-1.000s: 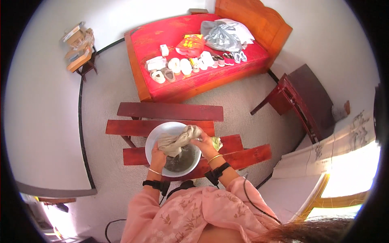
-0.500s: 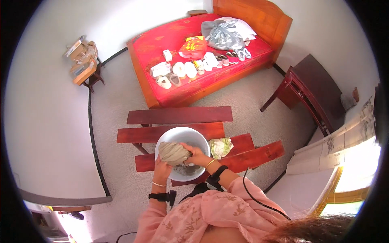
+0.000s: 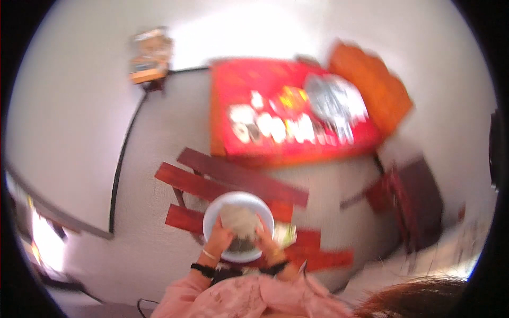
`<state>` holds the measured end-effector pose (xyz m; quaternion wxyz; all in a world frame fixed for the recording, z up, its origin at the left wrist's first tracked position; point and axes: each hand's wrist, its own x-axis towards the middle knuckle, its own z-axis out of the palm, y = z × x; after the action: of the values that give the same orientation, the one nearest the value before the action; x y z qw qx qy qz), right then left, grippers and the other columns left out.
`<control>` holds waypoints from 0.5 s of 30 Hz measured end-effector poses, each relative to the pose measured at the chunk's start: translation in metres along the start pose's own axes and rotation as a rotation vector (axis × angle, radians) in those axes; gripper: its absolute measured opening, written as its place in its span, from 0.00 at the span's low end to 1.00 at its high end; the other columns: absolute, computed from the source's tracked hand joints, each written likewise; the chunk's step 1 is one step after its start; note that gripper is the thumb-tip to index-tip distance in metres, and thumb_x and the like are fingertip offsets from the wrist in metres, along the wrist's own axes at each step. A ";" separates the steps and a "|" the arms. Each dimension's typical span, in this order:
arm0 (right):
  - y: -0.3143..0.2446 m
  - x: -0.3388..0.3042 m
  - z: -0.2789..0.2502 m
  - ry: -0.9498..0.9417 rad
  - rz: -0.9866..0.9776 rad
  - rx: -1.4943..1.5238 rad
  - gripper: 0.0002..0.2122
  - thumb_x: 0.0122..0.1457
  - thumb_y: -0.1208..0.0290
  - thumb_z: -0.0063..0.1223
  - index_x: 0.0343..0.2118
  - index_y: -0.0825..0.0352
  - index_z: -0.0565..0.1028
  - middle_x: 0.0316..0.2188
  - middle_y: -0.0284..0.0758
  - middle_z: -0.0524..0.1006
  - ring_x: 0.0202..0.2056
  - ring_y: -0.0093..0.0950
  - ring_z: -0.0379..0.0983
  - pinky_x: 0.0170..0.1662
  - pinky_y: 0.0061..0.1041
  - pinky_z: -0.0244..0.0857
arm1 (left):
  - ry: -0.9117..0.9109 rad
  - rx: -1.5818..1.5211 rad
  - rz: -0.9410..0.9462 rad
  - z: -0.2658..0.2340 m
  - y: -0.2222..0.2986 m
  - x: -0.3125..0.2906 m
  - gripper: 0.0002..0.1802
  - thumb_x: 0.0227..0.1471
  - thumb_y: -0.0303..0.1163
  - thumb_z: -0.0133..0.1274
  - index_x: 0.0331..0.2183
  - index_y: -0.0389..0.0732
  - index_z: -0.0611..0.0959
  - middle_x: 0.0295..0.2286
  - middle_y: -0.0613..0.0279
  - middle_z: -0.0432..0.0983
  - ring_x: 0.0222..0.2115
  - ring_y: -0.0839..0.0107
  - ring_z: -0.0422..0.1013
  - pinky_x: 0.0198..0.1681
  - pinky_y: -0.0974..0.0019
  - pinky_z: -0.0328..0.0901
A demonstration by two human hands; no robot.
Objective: The person cleans a window and its frame using a cloth. They dip the cloth in a bucket of water and wipe the glass panes, the wooden frame, and the window track.
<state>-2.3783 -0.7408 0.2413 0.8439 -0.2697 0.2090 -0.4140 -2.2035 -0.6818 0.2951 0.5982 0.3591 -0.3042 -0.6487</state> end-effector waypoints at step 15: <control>-0.031 0.035 -0.004 -0.046 0.197 -0.234 0.25 0.61 0.55 0.47 0.58 0.62 0.63 0.56 0.35 0.68 0.53 0.38 0.67 0.54 0.41 0.64 | -0.555 1.131 0.647 0.022 0.071 0.022 0.31 0.49 0.25 0.55 0.55 0.38 0.66 0.48 0.55 0.68 0.49 0.62 0.66 0.54 0.61 0.60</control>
<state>-2.3786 -0.7862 0.2536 0.8478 -0.3540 0.2619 -0.2955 -2.1827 -0.7111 0.3631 0.3828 0.3277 -0.8273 -0.2484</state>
